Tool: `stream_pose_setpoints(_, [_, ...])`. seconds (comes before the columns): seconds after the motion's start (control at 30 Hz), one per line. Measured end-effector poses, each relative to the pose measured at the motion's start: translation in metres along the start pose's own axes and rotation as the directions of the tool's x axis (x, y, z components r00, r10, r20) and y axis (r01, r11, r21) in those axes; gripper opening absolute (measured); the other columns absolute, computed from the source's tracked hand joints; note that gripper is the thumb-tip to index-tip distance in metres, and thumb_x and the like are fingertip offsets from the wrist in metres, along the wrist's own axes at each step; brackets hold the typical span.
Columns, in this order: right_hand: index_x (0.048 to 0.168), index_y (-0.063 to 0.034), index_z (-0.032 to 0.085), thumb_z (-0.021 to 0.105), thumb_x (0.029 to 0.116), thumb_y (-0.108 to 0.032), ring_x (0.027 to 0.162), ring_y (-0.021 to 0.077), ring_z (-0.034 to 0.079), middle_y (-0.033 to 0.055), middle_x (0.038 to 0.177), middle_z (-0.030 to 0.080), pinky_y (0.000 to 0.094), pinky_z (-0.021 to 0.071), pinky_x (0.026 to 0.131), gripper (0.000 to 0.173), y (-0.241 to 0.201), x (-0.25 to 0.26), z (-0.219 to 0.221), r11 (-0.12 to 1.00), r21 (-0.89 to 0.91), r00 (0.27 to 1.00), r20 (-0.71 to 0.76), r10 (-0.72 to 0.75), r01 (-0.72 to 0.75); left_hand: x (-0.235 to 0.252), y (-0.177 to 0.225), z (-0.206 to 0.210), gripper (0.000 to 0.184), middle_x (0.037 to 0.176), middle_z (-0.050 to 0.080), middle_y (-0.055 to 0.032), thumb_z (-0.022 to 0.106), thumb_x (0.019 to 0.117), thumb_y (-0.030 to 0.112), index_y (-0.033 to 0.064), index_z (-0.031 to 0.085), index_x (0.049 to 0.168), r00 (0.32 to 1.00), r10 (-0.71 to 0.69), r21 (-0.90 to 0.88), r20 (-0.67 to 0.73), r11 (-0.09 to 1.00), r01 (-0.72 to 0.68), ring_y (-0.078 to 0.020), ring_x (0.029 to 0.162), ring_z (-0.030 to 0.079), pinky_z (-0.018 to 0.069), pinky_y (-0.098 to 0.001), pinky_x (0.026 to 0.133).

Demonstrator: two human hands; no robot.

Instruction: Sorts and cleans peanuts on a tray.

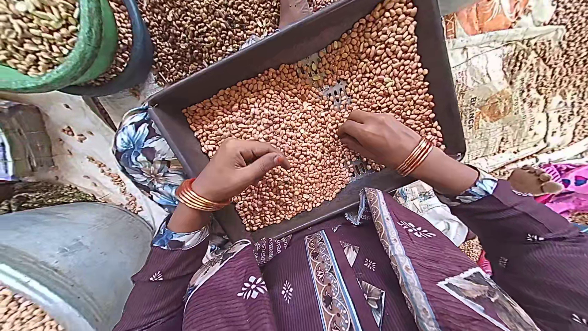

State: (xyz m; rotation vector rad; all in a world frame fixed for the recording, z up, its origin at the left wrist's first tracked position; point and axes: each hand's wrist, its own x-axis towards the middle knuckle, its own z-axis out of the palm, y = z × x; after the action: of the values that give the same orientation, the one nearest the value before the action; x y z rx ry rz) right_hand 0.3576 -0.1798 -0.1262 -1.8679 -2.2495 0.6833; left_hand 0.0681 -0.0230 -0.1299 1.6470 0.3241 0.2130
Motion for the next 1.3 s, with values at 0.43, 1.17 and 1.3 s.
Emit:
stream_pose_setpoints(0.43, [0.092,-0.0041,0.065,0.062,0.0883,-0.012,0.078,0.0271,0.065,0.0115,0.089,0.063,0.0478,0.0507,0.066,0.009,-0.012,0.018,-0.030,0.982,0.131,0.988,0.088,0.128,-0.139,-0.045,-0.011,0.027,0.023,0.092,0.077,-0.0068,0.059,0.1020,0.017,0.0097,0.078,0.113,0.980,0.194,0.682,0.038,0.712,-0.167,-0.0212,0.079,0.074,0.0585,-0.0373,0.067])
stream_pose_setpoints(1.17, [0.121,-0.0044,0.068,0.048,0.1080,-0.022,0.092,0.0438,0.067,0.0263,0.111,0.067,0.0610,0.0500,0.078,0.030,-0.024,0.031,-0.101,0.977,-0.111,0.954,-0.262,0.146,-0.180,-0.034,-0.004,0.017,0.023,0.085,0.074,-0.0065,0.063,0.1019,0.018,0.0037,0.079,0.094,0.963,0.133,0.546,-0.236,0.837,0.018,-0.0078,0.078,0.069,0.0555,-0.0214,0.075])
stream_pose_setpoints(1.3, [0.114,-0.0030,0.070,0.051,0.1065,-0.020,0.087,0.0405,0.070,0.0228,0.103,0.070,0.0573,0.0537,0.074,0.026,-0.032,0.031,-0.082,0.988,-0.076,0.970,-0.215,0.113,-0.132,-0.036,-0.010,0.016,0.021,0.088,0.075,-0.0082,0.061,0.1023,0.018,0.0053,0.078,0.100,0.978,0.143,0.630,-0.152,0.776,-0.016,-0.0172,0.081,0.072,0.0581,-0.0315,0.076])
